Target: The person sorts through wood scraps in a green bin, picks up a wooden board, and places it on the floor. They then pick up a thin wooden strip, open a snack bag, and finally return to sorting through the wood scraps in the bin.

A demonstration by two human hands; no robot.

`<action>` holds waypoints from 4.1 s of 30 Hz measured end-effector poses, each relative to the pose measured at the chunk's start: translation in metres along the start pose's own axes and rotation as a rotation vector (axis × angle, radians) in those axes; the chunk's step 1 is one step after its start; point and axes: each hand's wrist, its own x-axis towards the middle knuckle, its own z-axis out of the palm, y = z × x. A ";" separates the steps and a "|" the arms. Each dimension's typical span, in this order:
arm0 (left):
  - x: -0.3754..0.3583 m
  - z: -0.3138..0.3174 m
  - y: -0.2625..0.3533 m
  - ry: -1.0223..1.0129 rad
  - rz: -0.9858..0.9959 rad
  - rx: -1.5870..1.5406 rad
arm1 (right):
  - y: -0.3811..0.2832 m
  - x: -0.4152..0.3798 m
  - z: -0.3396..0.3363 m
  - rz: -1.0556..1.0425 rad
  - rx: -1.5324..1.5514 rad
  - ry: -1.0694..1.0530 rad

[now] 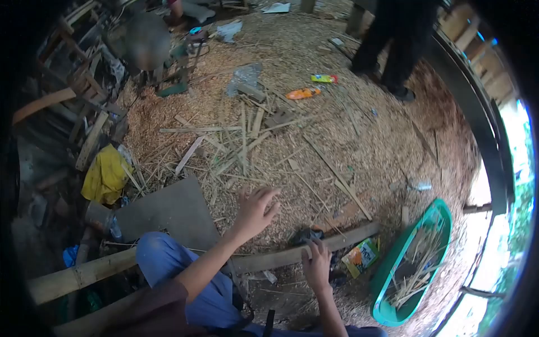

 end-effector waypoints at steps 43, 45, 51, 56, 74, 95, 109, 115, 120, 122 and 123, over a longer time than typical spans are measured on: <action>0.019 -0.078 -0.220 -0.003 -0.528 0.044 | -0.103 0.342 0.257 -0.159 -0.077 -0.383; 0.034 -0.095 -0.201 0.016 -0.461 0.153 | -0.097 0.334 0.237 -0.192 -0.096 -0.345; 0.091 -0.141 -0.135 0.014 -0.388 0.263 | -0.090 0.332 0.222 -0.529 -0.131 0.081; 0.094 -0.164 -0.109 -0.083 -0.252 0.285 | -0.101 0.350 0.191 -0.620 0.044 -0.025; 0.047 -0.156 -0.115 -0.197 0.068 0.421 | -0.186 0.270 0.052 -0.966 -0.424 -0.203; 0.024 -0.128 -0.109 -0.167 0.121 0.240 | -0.151 0.231 0.007 -0.697 -0.192 -0.262; 0.009 -0.167 -0.107 -0.056 -0.031 0.351 | -0.181 0.270 0.007 -0.788 0.039 -0.248; 0.021 -0.175 -0.109 -0.007 -0.051 0.273 | -0.188 0.275 -0.005 -0.657 0.153 -0.225; 0.029 -0.182 -0.108 0.100 0.024 0.220 | -0.190 0.275 -0.007 -0.658 0.147 -0.274; 0.029 -0.181 -0.106 0.111 0.078 0.190 | -0.187 0.274 -0.007 -0.716 0.142 -0.262; 0.029 -0.182 -0.103 0.141 0.138 0.214 | -0.185 0.275 -0.007 -0.779 0.139 -0.244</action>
